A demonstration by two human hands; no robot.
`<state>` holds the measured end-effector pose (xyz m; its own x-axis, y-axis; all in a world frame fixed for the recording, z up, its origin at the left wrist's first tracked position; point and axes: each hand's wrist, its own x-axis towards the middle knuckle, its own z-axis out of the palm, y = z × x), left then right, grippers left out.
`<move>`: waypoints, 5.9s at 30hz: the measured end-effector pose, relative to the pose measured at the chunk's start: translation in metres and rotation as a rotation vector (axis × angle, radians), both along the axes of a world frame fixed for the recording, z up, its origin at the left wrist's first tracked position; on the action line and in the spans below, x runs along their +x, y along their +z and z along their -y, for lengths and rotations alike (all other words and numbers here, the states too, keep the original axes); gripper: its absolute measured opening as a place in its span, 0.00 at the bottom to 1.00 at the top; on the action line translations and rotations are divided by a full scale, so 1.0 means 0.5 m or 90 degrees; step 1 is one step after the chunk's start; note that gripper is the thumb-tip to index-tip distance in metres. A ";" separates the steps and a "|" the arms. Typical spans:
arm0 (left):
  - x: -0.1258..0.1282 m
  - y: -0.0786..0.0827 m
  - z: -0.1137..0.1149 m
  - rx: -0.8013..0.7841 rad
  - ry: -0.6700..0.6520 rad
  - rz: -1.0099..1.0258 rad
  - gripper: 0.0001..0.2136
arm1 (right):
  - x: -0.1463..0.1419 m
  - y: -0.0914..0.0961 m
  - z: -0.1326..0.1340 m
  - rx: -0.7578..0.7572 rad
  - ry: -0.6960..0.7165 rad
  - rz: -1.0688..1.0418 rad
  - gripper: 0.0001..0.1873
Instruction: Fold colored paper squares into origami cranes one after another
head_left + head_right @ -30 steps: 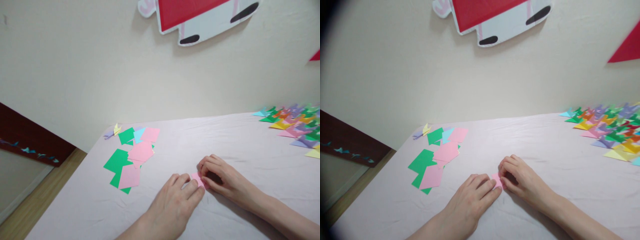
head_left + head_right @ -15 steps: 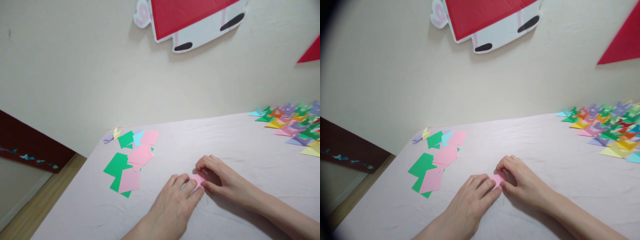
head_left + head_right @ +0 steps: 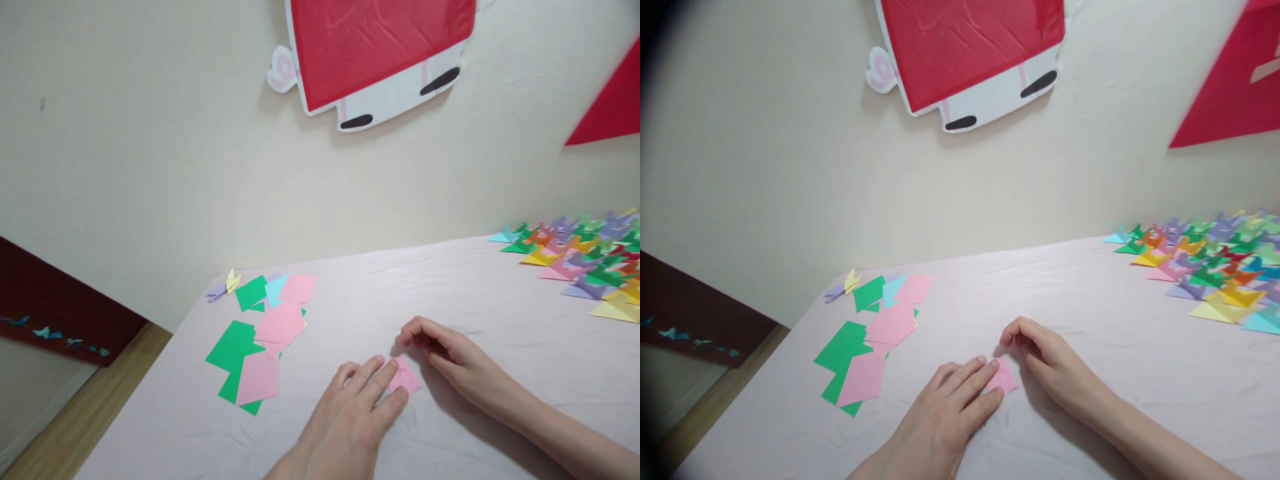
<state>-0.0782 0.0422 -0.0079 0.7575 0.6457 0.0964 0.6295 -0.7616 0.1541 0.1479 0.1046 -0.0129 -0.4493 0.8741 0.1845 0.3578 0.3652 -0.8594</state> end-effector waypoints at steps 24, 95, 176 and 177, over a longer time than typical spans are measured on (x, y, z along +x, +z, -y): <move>0.011 0.045 -0.031 -0.159 0.117 0.175 0.20 | -0.023 0.004 0.046 0.133 0.066 0.168 0.09; 0.068 0.010 -0.044 -0.151 0.323 0.208 0.07 | -0.013 0.008 0.022 -0.006 0.028 0.111 0.09; 0.077 0.013 -0.012 -0.084 0.345 0.442 0.16 | -0.011 0.007 0.049 0.413 0.003 0.212 0.13; 0.068 0.013 -0.007 -0.060 0.308 0.385 0.14 | -0.009 0.005 0.044 0.470 0.029 0.249 0.14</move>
